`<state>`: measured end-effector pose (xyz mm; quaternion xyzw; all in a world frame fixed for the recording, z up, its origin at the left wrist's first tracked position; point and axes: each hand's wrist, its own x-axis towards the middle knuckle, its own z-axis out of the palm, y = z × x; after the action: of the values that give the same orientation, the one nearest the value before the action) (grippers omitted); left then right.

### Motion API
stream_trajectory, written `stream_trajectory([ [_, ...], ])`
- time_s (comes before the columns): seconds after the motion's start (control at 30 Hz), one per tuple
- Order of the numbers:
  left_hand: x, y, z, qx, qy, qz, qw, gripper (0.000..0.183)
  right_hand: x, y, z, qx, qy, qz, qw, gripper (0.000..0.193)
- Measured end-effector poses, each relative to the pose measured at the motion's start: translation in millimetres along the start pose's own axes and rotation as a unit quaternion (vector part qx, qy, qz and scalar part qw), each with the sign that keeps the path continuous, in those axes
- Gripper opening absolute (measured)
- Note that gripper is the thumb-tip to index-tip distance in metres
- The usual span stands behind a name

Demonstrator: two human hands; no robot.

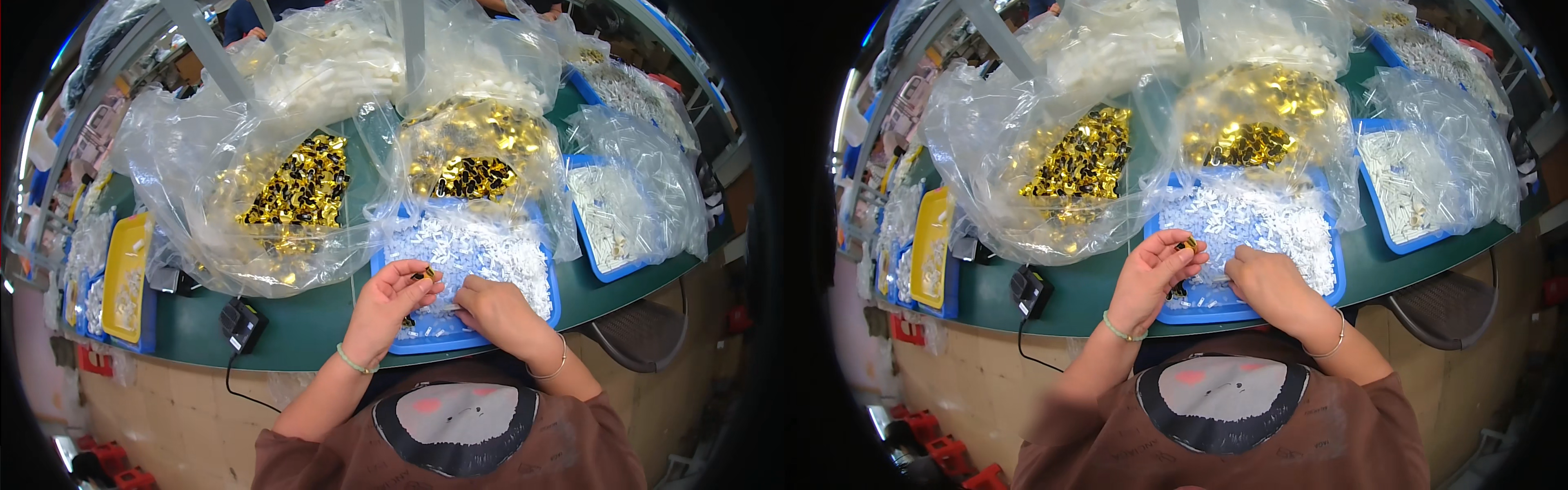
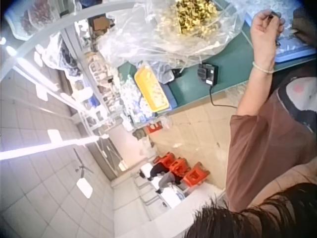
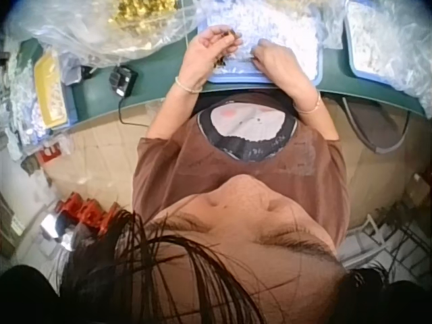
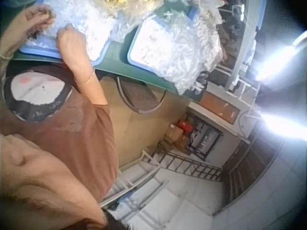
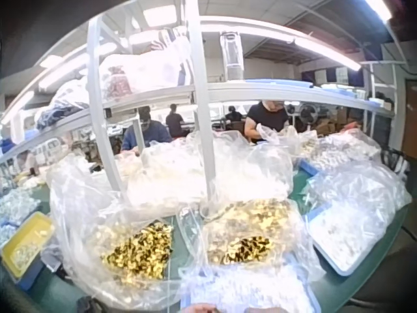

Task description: The person sits at a factory workstation and repeatedly picks up small white plastic pieces and gold-colored metallic components. They insert the white pieces into the gold components by hand and place the assembled units into a blue tray. The process is repetitive and involves handling small parts one at a time.

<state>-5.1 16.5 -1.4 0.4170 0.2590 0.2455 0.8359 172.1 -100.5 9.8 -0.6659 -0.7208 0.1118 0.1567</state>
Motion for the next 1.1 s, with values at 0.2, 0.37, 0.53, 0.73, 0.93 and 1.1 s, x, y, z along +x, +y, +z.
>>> stream_trajectory([
  [0.2, -2.4, 6.3, 6.6, 0.004, 0.005, -0.038, 0.999, 0.034, 1.7, -1.5, -9.0, 0.261, 0.108, 0.038, 0.958, 0.011],
  [0.37, 2.4, -4.7, 6.0, -0.178, -0.058, -0.087, 0.978, 0.034, 6.3, -11.9, -18.9, 0.444, 0.165, 0.132, 0.871, 0.008],
  [0.53, 5.9, -16.7, 6.3, -0.28, -0.096, -0.099, 0.95, 0.034, 12.0, -15.1, -8.0, 0.516, 0.183, 0.148, 0.824, 0.006],
  [0.73, 7.0, -22.0, 11.2, -0.309, -0.081, -0.108, 0.941, 0.032, 13.6, -16.3, -2.2, 0.655, 0.174, 0.154, 0.719, 0.004],
  [0.93, 2.9, -19.2, 14.8, -0.292, -0.065, -0.095, 0.949, 0.027, 10.9, -17.0, -1.8, 0.652, 0.174, 0.155, 0.722, 0.005],
  [1.1, 4.9, -23.4, 9.0, -0.281, -0.094, -0.081, 0.952, 0.026, 11.1, -15.3, -1.6, 0.657, 0.16, 0.155, 0.721, 0.006],
])
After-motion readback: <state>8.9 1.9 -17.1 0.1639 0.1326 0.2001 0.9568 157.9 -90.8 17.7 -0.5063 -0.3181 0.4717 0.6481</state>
